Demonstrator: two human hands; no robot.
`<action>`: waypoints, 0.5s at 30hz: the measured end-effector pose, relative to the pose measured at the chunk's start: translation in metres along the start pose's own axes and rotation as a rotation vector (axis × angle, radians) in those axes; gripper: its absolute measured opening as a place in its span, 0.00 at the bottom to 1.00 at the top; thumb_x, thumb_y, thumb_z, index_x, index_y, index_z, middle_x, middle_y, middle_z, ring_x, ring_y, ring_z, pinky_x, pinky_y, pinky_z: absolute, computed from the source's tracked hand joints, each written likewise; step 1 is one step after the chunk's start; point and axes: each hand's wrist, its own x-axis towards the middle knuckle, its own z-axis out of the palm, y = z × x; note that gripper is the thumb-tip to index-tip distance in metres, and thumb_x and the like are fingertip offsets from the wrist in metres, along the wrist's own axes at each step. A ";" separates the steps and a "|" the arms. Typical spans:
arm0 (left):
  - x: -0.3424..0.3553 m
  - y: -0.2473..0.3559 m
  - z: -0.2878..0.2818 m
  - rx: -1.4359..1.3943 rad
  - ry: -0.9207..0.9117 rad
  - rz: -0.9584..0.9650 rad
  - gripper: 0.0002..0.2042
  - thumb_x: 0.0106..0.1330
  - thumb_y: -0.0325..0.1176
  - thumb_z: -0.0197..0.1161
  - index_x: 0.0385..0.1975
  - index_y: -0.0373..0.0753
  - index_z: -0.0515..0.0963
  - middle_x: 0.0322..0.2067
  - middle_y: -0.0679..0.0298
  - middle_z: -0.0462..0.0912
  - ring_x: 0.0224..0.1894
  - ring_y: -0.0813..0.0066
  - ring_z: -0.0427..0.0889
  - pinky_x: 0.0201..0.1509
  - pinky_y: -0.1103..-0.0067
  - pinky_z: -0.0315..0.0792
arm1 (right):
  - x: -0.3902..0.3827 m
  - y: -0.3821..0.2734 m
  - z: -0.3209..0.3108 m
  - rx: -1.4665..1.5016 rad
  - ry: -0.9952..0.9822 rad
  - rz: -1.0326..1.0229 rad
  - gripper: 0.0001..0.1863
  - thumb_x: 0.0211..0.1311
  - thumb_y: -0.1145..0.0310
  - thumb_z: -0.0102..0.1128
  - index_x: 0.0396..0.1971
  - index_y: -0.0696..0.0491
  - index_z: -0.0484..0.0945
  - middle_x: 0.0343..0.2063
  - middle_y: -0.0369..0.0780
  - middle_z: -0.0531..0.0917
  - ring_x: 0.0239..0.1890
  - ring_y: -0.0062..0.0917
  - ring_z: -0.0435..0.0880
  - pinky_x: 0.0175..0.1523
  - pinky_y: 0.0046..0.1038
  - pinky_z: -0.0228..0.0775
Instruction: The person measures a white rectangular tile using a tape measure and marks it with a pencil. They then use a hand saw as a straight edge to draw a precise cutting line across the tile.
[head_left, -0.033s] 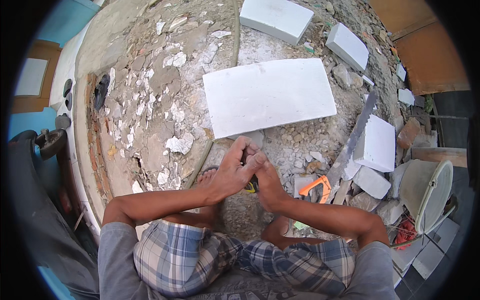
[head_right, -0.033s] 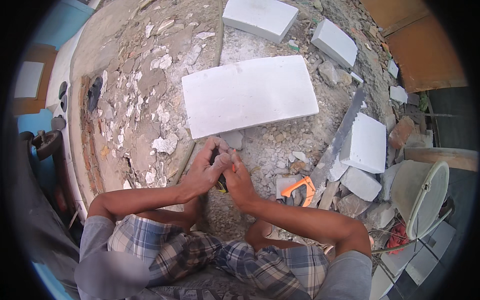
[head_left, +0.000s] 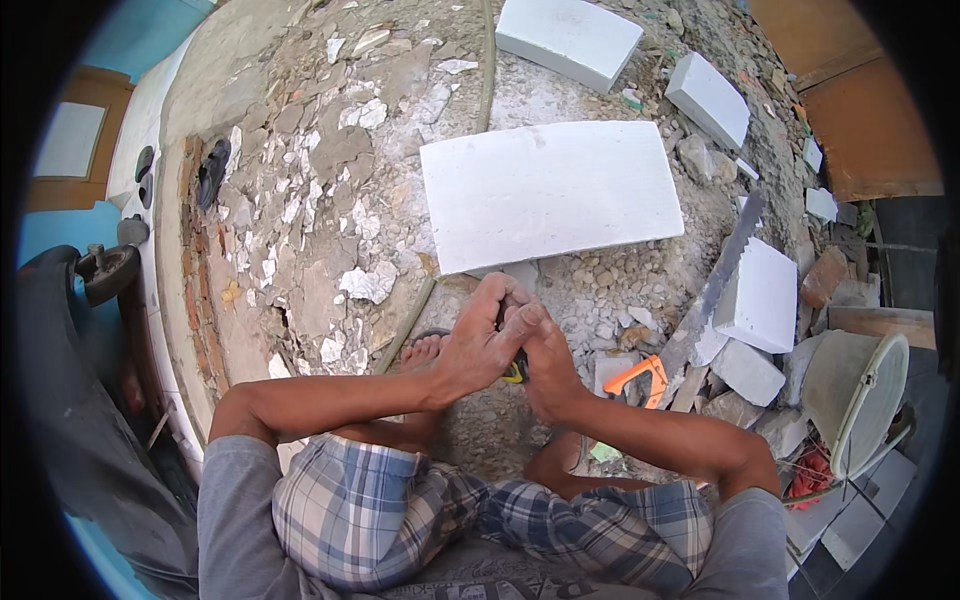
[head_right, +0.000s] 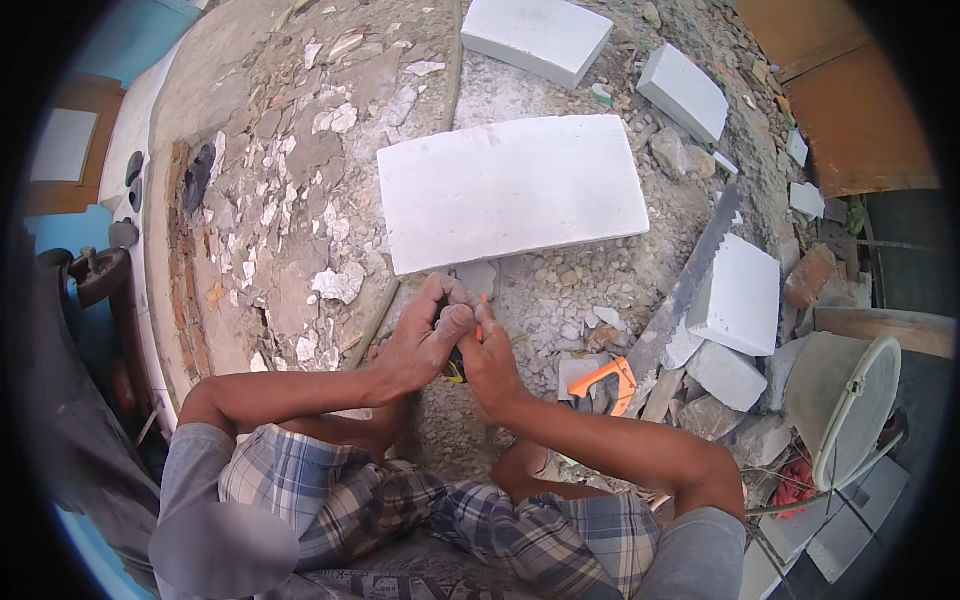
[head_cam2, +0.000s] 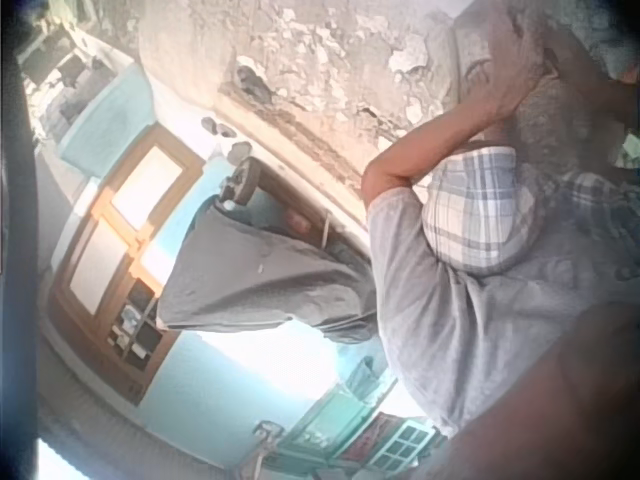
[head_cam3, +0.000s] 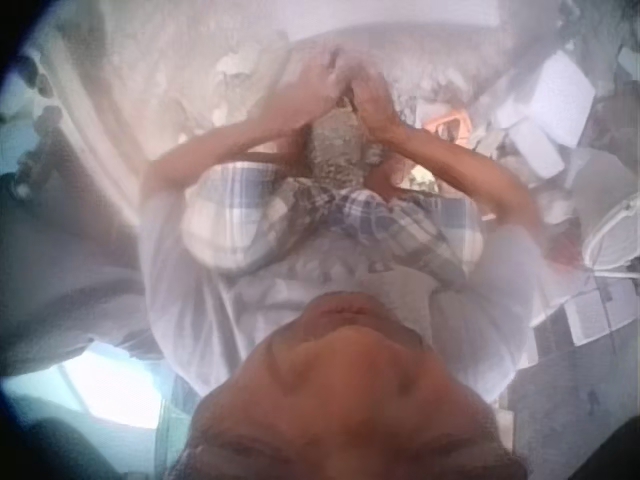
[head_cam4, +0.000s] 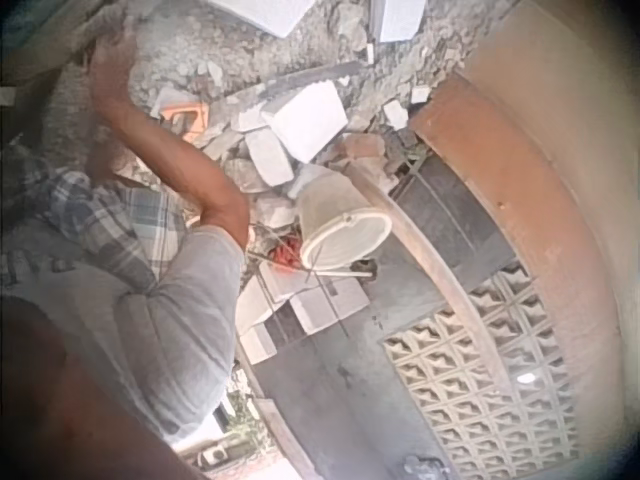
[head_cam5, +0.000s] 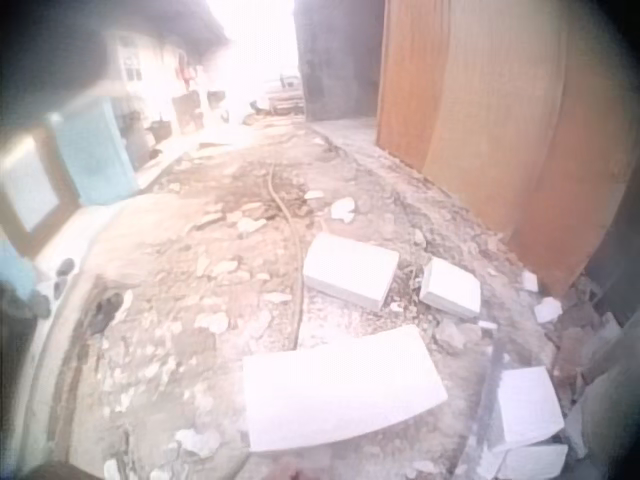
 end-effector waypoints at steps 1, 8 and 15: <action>0.001 0.003 -0.001 0.146 0.059 0.104 0.17 0.81 0.47 0.57 0.48 0.37 0.69 0.40 0.60 0.73 0.44 0.72 0.74 0.49 0.73 0.72 | -0.002 -0.005 0.004 -0.038 0.001 0.029 0.25 0.79 0.59 0.57 0.66 0.59 0.69 0.52 0.40 0.81 0.52 0.18 0.79 0.56 0.23 0.73; -0.008 -0.004 -0.026 0.152 -0.021 -0.120 0.19 0.77 0.47 0.64 0.45 0.32 0.78 0.37 0.61 0.78 0.39 0.74 0.77 0.44 0.74 0.72 | -0.010 -0.048 -0.020 -0.601 -0.163 0.088 0.31 0.69 0.53 0.68 0.59 0.61 0.71 0.45 0.47 0.83 0.48 0.25 0.82 0.51 0.29 0.75; 0.001 -0.006 -0.031 -0.285 -0.226 -0.430 0.16 0.67 0.33 0.76 0.49 0.33 0.82 0.35 0.66 0.87 0.38 0.82 0.84 0.44 0.80 0.77 | -0.001 -0.057 -0.039 -1.255 -0.188 -0.212 0.33 0.55 0.49 0.78 0.44 0.63 0.74 0.29 0.51 0.82 0.33 0.41 0.85 0.38 0.41 0.75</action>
